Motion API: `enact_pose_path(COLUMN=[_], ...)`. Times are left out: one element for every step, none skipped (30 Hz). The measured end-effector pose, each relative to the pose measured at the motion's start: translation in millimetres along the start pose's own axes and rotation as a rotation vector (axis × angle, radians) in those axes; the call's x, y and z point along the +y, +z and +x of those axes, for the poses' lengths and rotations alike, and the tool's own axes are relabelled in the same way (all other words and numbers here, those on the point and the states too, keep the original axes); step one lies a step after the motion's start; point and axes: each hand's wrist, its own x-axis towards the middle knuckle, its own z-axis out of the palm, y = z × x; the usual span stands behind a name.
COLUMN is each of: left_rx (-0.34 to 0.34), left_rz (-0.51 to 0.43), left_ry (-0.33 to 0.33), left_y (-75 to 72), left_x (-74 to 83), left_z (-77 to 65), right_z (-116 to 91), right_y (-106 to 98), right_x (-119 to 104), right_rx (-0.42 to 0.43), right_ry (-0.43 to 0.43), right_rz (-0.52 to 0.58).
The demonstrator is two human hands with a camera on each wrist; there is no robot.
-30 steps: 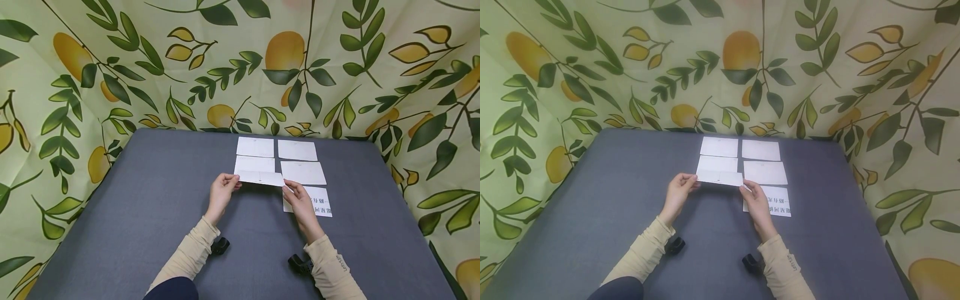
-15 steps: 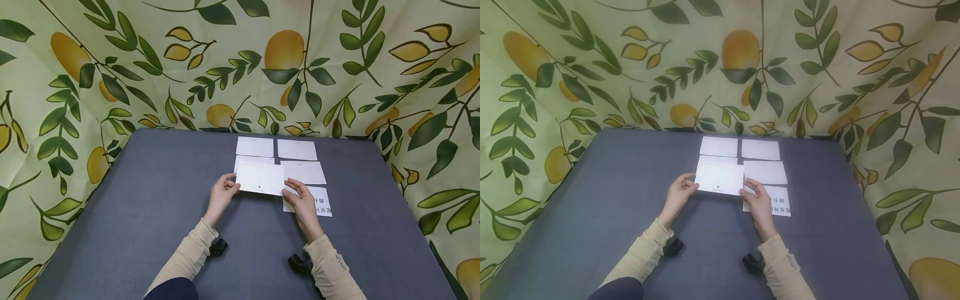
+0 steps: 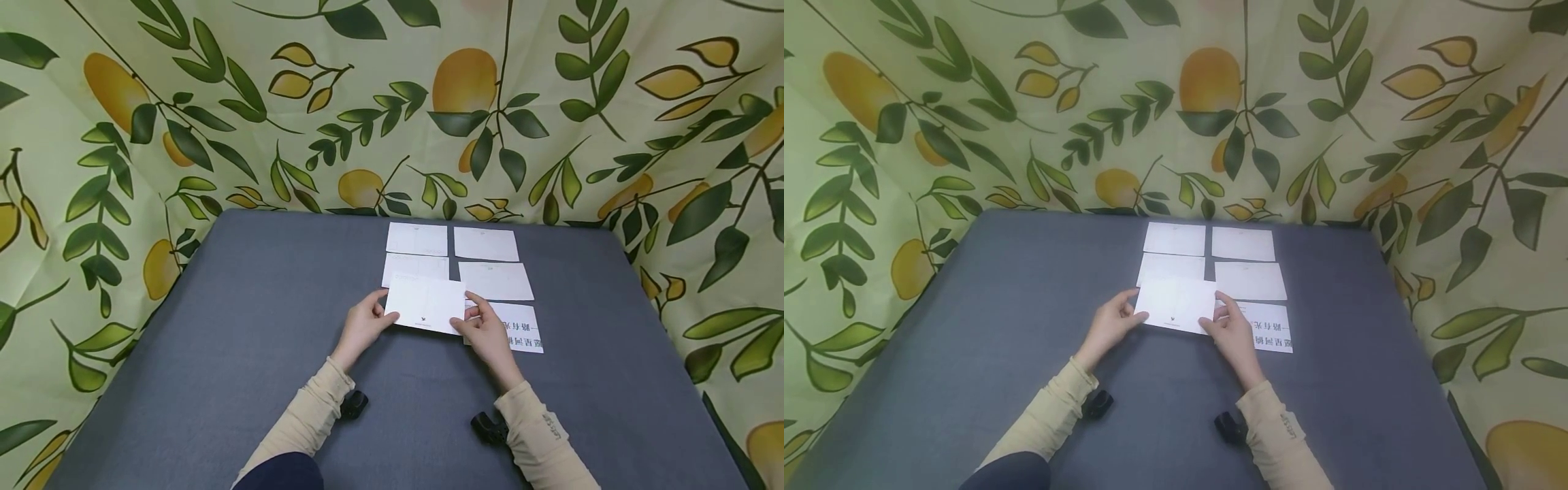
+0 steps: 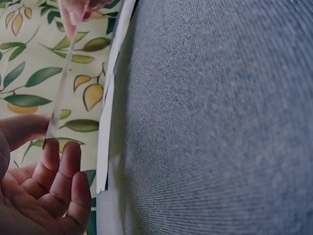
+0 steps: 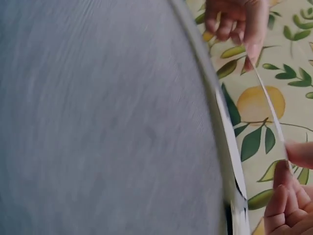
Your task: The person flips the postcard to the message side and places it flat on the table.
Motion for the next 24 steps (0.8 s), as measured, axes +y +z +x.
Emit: enact_pose_path(left_rx=[-0.003, -0.008, -0.014, -0.019, -0.025, -0.033, -0.038, -0.046, -0.052, -0.056, -0.062, -0.067, -0.072, -0.077, -0.080, -0.081, -0.084, -0.086, -0.089, -0.092, -0.095, -0.099, -0.105, -0.110], left_rz=[0.025, 0.045, 0.062, 0.079, 0.097, 0.113, 0.133, 0.150, 0.170, 0.188, 0.205, 0.218, 0.233, 0.244, 0.260, 0.278, 0.294, 0.310, 0.325, 0.337, 0.347, 0.352, 0.354, 0.357], left_ry=[0.004, 0.001, -0.002, -0.004, -0.007, -0.017, -0.018, -0.027, -0.031, -0.036, -0.042, -0.048, -0.050, -0.054, -0.053, -0.049, -0.050, -0.052, -0.053, -0.055, -0.059, -0.065, -0.071, -0.073], left_y=[0.0, 0.1, 0.1, 0.4, 0.4, 0.6, 1.0, 1.1, 1.0, 0.9, 0.9, 0.8, 0.5, 0.2, 0.0, -0.2, -0.5, -0.8, -1.0, -1.2, -1.3, -1.4, -1.6, -1.7], left_x=[-0.5, -0.9, -0.9, -1.2, -1.0, -1.2, -1.7, -1.7, -2.0, -2.5, -3.0, -3.7, -4.2, -4.7, -5.5, -6.2, -6.9, -7.4, -8.0, -8.2, -8.5, -8.4, -8.3, -8.2], left_z=[-0.4, -0.4, -0.6, -0.7, -1.1, -1.2, -1.3, -1.4, -1.8, -2.3, -2.4, -2.5, -2.7, -3.0, -3.1, -3.1, -2.9, -2.8, -2.6, -2.3, -2.0, -1.6, -1.2, -0.7], right_z=[0.6, 1.2, 1.6, 1.8, 2.2, 2.6, 2.9, 3.5, 4.0, 4.8, 5.8, 6.5, 7.1, 7.7, 8.1, 8.6, 9.0, 9.5, 10.0, 10.4, 10.8, 11.1, 11.6, 11.9], right_y=[0.6, 1.4, 2.0, 2.9, 3.9, 4.9, 5.8, 6.5, 7.3, 8.3, 9.2, 10.0, 10.7, 11.4, 12.2, 12.9, 13.5, 14.2, 14.8, 15.4, 16.0, 16.4, 16.8, 17.1], right_x=[0.6, 0.7, 0.4, -0.2, -0.8, -1.3, -1.9, -2.4, -2.7, -2.6, -2.3, -2.1, -1.9, -1.9, -2.0, -2.1, -2.6, -3.1, -3.6, -4.3, -5.1, -5.9, -6.5, -7.2], right_rx=[-0.015, -0.028, -0.041, -0.052, -0.063, -0.072, -0.080, -0.088, -0.097, -0.105, -0.115, -0.127, -0.140, -0.153, -0.165, -0.175, -0.184, -0.193, -0.198, -0.204, -0.211, -0.217, -0.223, -0.229], right_ry=[-0.020, -0.041, -0.062, -0.078, -0.087, -0.094, -0.100, -0.106, -0.106, -0.105, -0.103, -0.102, -0.097, -0.090, -0.083, -0.077, -0.072, -0.069, -0.069, -0.067, -0.065, -0.063, -0.065, -0.064], right_rz=[-0.062, -0.117, -0.166, -0.201, -0.230, -0.256, -0.272, -0.289, -0.304, -0.324, -0.343, -0.359, -0.376, -0.390, -0.400, -0.412, -0.417, -0.422, -0.428, -0.431, -0.436, -0.442, -0.448, -0.457])
